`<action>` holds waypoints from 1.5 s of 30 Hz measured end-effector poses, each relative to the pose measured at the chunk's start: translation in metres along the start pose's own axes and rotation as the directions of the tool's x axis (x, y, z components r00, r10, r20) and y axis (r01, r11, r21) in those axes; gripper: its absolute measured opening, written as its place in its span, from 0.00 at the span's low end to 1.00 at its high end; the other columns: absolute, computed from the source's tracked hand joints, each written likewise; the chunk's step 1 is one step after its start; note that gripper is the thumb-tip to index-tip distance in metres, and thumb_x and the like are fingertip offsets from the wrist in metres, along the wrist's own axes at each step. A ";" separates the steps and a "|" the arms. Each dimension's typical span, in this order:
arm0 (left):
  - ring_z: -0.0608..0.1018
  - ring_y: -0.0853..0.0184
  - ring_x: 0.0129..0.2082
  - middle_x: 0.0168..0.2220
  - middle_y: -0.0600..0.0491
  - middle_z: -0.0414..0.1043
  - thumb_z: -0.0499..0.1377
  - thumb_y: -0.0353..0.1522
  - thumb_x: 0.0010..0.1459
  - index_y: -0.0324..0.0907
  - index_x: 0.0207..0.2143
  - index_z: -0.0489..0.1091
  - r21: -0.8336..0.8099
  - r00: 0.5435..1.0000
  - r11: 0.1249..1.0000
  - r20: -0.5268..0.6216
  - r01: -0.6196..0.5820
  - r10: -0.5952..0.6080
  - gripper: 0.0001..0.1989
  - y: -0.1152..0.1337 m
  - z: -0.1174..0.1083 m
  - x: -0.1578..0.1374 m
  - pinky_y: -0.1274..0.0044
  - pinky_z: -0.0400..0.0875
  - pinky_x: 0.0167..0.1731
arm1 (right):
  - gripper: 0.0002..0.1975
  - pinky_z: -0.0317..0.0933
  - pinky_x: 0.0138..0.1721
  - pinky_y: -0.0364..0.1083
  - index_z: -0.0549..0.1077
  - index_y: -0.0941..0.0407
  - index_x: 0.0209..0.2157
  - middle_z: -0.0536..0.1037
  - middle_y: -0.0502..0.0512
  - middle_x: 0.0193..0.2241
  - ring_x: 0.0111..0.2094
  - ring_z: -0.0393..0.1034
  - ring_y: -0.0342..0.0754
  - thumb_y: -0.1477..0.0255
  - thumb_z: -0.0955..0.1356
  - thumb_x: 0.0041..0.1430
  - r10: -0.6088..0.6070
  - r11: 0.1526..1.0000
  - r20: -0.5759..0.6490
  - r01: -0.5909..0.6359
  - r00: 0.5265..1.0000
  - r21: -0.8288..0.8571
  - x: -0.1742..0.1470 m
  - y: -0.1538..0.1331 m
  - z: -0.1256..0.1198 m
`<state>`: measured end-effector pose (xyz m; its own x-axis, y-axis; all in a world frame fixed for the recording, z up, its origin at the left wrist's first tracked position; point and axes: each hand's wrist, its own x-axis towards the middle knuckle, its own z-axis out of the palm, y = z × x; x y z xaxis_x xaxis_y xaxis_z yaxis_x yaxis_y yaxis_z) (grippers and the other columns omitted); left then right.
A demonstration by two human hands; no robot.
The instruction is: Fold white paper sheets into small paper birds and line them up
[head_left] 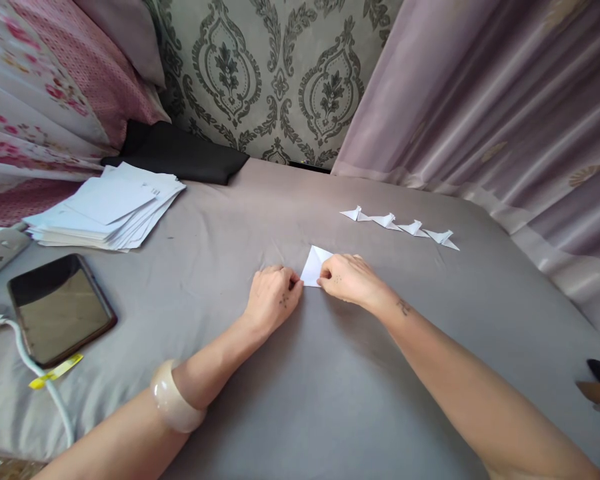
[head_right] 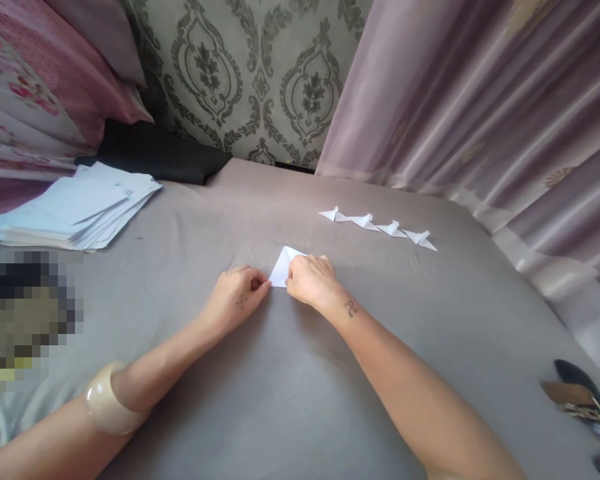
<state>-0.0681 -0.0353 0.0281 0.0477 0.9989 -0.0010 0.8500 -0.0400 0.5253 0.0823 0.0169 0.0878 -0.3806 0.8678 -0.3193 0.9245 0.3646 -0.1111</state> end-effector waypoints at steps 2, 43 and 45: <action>0.75 0.62 0.31 0.32 0.49 0.75 0.55 0.34 0.60 0.41 0.30 0.73 -0.030 0.999 0.999 0.029 0.035 -0.034 0.09 0.001 -0.003 0.002 0.72 0.62 0.32 | 0.08 0.54 0.35 0.45 0.78 0.55 0.27 0.80 0.54 0.29 0.34 0.72 0.47 0.72 0.67 0.56 0.002 1.000 0.022 -0.002 1.000 -0.006 0.001 0.000 -0.002; 0.68 0.59 0.38 0.40 0.44 0.67 0.42 0.35 0.68 0.36 0.55 0.66 0.349 0.852 0.780 0.145 -0.520 0.503 0.21 0.001 0.002 -0.016 0.67 0.68 0.38 | 0.12 0.64 0.39 0.44 0.75 0.54 0.39 0.80 0.52 0.35 0.35 0.73 0.46 0.71 0.62 0.57 0.262 0.827 -0.490 0.069 0.832 0.559 -0.019 0.047 0.019; 0.68 0.58 0.38 0.41 0.44 0.67 0.42 0.35 0.68 0.37 0.56 0.66 0.342 0.854 0.784 0.149 -0.518 0.499 0.21 0.001 0.002 -0.017 0.67 0.68 0.38 | 0.11 0.64 0.37 0.46 0.75 0.55 0.38 0.79 0.53 0.30 0.32 0.73 0.47 0.73 0.63 0.55 0.365 0.799 -0.424 -0.044 0.829 0.600 -0.029 0.054 0.043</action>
<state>-0.0667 -0.0519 0.0268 0.5427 0.8291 0.1344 0.8213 -0.5573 0.1218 0.1447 -0.0034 0.0506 0.0133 0.9955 0.0941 0.7674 0.0502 -0.6393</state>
